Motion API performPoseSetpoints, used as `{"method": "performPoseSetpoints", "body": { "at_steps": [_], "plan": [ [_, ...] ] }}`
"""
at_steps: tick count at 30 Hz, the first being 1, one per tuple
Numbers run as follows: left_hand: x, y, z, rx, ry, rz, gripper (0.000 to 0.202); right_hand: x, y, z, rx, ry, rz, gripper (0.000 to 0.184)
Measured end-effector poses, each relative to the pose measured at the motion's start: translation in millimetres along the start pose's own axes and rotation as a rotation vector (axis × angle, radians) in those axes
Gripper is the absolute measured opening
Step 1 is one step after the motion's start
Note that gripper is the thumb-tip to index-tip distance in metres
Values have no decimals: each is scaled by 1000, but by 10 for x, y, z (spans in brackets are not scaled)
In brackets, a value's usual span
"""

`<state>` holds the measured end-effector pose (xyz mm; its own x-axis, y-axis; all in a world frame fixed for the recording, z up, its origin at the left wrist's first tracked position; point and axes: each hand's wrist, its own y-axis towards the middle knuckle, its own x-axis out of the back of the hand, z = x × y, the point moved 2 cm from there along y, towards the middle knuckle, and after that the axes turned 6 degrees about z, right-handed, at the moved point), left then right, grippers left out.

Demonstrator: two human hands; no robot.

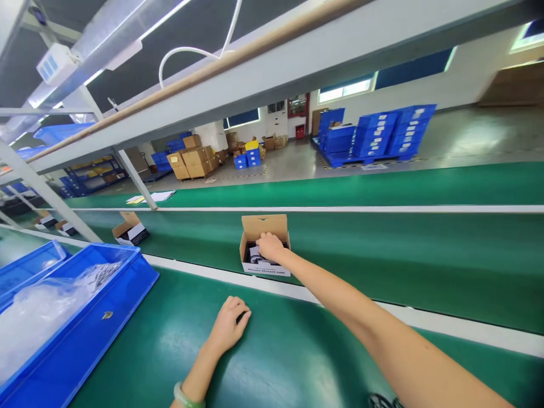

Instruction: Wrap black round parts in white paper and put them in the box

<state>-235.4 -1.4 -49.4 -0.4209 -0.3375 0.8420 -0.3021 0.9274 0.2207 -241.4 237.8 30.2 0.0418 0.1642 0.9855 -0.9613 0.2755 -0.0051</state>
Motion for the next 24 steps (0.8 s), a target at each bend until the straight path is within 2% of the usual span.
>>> {"method": "performPoseSetpoints", "body": {
  "at_steps": [3,5,7,9,11,14,16,19,21,24],
  "plan": [
    [16,-13,21,-36,16,-20,20,193,-521,-217,64,1,-55,17],
    [-15,-7,-26,-57,6,-21,18,272,-1076,-453,129,43,-105,19],
    [-112,16,-180,-85,-35,8,18,283,-1755,-740,169,120,-160,18],
    [-278,45,-461,-147,-96,99,21,210,-2468,-1028,125,185,-164,18],
    [-485,70,-827,-237,-144,249,30,65,-3109,-1252,18,207,-106,19],
    [-770,121,-1358,-360,-139,447,48,-177,-3752,-1377,-76,219,-38,30],
    [-899,178,-1608,-416,-96,512,54,-300,-3921,-1331,-75,212,-38,47],
    [-997,257,-1798,-461,-37,538,45,-423,-3878,-1177,-23,170,-7,65],
    [-1015,269,-1823,-442,-48,512,37,-478,-3776,-1094,24,150,30,62],
    [-997,198,-1779,-332,-170,416,28,-534,-3709,-1063,74,110,5,41]
  ]
}}
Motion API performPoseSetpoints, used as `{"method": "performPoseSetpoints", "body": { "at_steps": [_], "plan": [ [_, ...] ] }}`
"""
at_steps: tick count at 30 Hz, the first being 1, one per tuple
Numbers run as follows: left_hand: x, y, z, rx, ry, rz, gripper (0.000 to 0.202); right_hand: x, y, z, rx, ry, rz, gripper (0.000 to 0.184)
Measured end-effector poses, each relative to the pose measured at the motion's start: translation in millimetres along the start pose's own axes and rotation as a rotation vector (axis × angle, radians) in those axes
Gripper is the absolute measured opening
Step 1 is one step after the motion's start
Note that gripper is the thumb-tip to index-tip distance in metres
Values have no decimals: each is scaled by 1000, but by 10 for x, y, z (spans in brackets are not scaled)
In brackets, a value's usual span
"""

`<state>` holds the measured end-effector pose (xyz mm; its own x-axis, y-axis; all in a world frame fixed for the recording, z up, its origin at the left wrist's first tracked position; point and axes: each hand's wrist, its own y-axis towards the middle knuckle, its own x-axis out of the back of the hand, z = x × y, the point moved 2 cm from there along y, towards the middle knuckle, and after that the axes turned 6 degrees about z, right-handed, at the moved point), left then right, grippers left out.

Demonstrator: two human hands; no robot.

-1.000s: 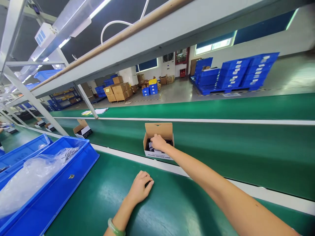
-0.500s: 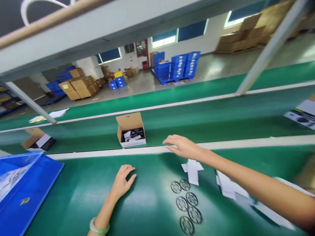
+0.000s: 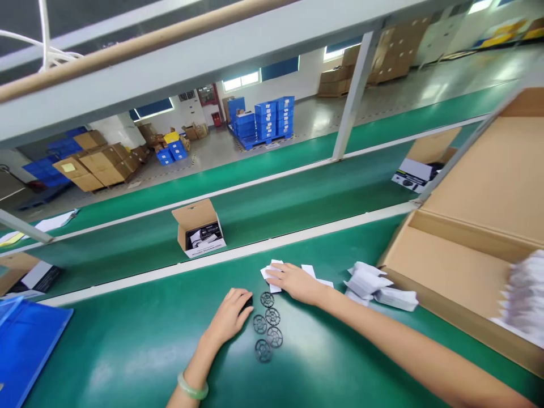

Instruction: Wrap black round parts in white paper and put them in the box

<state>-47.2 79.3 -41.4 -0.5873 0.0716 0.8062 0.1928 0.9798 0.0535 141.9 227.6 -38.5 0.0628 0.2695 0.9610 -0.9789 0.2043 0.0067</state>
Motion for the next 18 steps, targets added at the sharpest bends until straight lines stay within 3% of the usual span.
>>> {"method": "performPoseSetpoints", "body": {
  "at_steps": [4,8,11,14,16,18],
  "plan": [
    [-9,-182,-44,237,-406,-286,32,-26,-155,-15,-71,59,-193,26],
    [-57,-131,-362,322,-989,-495,29,56,-360,169,-258,462,-460,19],
    [-172,66,-712,248,-1364,-471,29,143,-430,487,-256,702,-505,26],
    [-363,205,-962,204,-1563,-378,30,191,-512,777,-210,633,-442,34],
    [-484,216,-1013,246,-1610,-396,32,198,-617,845,-172,563,-345,38],
    [-562,184,-999,315,-1644,-426,33,223,-781,750,-214,477,-323,38]
  ]
}}
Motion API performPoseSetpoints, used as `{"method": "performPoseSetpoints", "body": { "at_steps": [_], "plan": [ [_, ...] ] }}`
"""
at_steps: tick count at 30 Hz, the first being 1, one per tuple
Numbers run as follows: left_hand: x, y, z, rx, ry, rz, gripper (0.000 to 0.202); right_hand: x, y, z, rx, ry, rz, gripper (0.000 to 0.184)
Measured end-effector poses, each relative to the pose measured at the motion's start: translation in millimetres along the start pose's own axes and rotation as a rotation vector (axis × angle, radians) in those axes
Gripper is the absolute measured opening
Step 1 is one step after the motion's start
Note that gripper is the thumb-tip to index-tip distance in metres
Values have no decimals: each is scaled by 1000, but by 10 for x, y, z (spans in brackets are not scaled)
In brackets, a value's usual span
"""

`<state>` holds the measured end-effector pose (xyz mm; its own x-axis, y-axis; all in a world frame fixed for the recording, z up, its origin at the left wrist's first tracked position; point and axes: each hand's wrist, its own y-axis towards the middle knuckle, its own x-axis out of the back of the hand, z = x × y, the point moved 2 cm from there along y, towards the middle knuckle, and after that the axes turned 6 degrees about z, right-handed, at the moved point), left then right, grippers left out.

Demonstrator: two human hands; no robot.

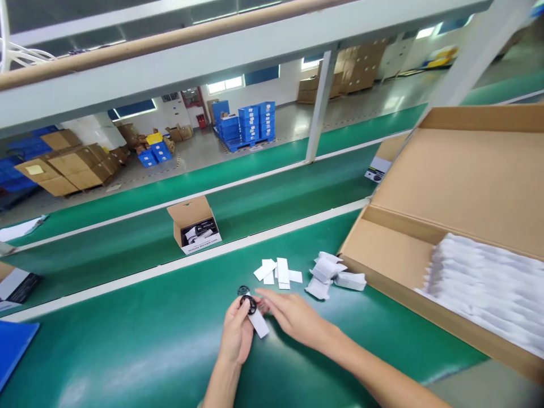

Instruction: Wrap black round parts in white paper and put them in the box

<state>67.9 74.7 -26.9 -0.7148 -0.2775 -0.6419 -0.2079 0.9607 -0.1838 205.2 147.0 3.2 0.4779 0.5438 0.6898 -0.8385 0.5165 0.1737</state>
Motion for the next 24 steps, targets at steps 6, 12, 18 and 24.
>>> {"method": "performPoseSetpoints", "body": {
  "at_steps": [6,12,18,24],
  "plan": [
    [67,-50,-67,7,24,-28,36,671,-331,-740,-273,-606,-309,39],
    [73,-56,-120,-20,7,-9,43,647,-544,-1028,-416,-750,-299,38],
    [247,-21,-348,-167,-32,-58,34,508,-533,-692,-316,-340,-450,36],
    [397,-10,-487,-248,-23,-124,31,239,-222,-399,-263,427,-353,41]
  ]
}}
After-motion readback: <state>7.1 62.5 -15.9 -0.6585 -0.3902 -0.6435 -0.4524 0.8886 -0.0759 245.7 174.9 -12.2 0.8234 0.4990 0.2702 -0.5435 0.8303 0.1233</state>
